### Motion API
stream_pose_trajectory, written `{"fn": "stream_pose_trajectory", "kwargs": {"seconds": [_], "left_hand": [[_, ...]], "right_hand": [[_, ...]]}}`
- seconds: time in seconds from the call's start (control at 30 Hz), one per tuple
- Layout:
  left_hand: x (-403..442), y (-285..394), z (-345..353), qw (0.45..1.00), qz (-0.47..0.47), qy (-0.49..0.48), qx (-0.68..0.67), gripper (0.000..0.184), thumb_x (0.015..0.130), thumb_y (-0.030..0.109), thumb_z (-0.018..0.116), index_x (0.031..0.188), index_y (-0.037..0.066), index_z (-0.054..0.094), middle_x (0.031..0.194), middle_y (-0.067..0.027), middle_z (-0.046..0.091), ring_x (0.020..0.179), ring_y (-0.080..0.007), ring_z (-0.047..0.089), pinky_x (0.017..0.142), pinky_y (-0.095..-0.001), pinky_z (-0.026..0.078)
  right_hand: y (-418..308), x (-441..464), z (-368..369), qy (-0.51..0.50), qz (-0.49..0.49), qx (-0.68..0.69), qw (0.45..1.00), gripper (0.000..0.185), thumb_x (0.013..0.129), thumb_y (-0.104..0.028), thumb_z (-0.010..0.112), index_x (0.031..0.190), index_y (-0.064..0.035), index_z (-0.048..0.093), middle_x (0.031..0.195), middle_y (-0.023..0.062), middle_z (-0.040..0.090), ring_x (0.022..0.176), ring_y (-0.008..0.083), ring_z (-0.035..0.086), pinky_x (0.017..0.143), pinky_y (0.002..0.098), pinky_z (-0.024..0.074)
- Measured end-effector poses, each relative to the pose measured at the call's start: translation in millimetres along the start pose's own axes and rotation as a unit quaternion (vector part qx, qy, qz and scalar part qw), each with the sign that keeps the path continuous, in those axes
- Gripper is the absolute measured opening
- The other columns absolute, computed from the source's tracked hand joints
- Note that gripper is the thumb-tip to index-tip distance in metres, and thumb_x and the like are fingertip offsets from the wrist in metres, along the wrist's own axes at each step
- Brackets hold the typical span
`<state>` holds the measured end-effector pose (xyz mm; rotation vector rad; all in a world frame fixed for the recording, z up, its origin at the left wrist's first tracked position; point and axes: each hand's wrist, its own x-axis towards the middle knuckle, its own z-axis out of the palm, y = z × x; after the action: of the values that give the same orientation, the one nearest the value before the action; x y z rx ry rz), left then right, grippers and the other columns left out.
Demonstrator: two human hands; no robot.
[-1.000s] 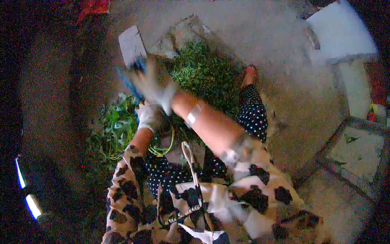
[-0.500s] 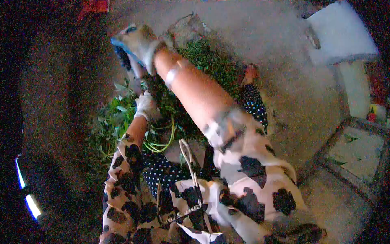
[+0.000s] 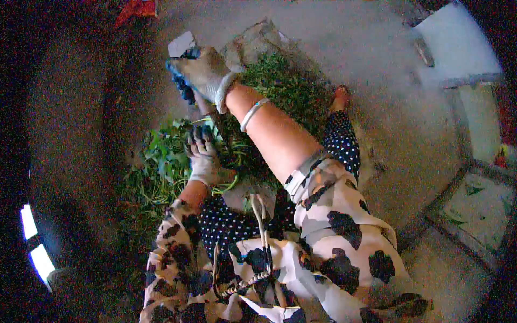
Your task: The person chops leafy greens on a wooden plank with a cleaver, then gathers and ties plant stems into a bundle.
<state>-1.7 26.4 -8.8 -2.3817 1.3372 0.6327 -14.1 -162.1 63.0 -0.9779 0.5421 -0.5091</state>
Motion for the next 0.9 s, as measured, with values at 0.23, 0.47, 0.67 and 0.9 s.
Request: {"fn": "stream_pose_trajectory", "kwargs": {"seconds": [0.23, 0.47, 0.67, 0.9], "left_hand": [[42.8, -14.7, -24.8, 0.989, 0.013, -0.083, 0.118, 0.113, 0.050, 0.043, 0.070, 0.136, -0.001, 0.011, 0.140, -0.0212, 0.017, 0.131, -0.0348, 0.013, 0.105, -0.0452, 0.014], [34.8, -9.0, -28.0, 0.999, 0.011, 0.008, 0.047, 0.079, 0.058, 0.030, 0.066, 0.124, 0.001, 0.033, 0.124, -0.0188, 0.038, 0.119, -0.0336, 0.033, 0.099, -0.0447, 0.026], [34.2, -2.3, -25.0, 0.994, 0.031, 0.058, 0.089, 0.071, 0.058, 0.025, 0.065, 0.119, 0.002, 0.038, 0.120, -0.0165, 0.042, 0.115, -0.0338, 0.037, 0.095, -0.0453, 0.030], [50.7, -6.7, -1.6, 0.999, -0.005, 0.011, 0.038, 0.075, 0.061, 0.030, 0.064, 0.126, 0.005, 0.037, 0.125, -0.0168, 0.038, 0.118, -0.0345, 0.035, 0.094, -0.0480, 0.032]], "right_hand": [[17.3, -18.5, -1.2, 0.023, -0.058, -0.150, 0.987, 0.020, 0.078, -0.023, 0.065, 0.077, -0.0029, 0.061, 0.066, 0.0041, 0.060, 0.052, 0.0125, 0.055, 0.048, 0.0256, 0.0460], [22.9, -60.4, -21.2, 0.004, -0.007, -0.123, 0.992, 0.015, 0.077, -0.021, 0.066, 0.078, -0.0062, 0.063, 0.064, -0.0007, 0.059, 0.050, 0.0069, 0.050, 0.045, 0.0226, 0.0416], [-22.2, 67.8, -23.9, -0.116, -0.292, -0.418, 0.852, 0.028, 0.078, -0.034, 0.054, 0.074, -0.0070, 0.062, 0.068, 0.0108, 0.063, 0.057, 0.0220, 0.059, 0.054, 0.0369, 0.0457], [33.2, -57.5, -10.0, -0.015, -0.201, -0.227, 0.953, 0.022, 0.077, -0.025, 0.061, 0.080, -0.0036, 0.061, 0.070, 0.0121, 0.062, 0.060, 0.0204, 0.058, 0.059, 0.0342, 0.0457]]}}
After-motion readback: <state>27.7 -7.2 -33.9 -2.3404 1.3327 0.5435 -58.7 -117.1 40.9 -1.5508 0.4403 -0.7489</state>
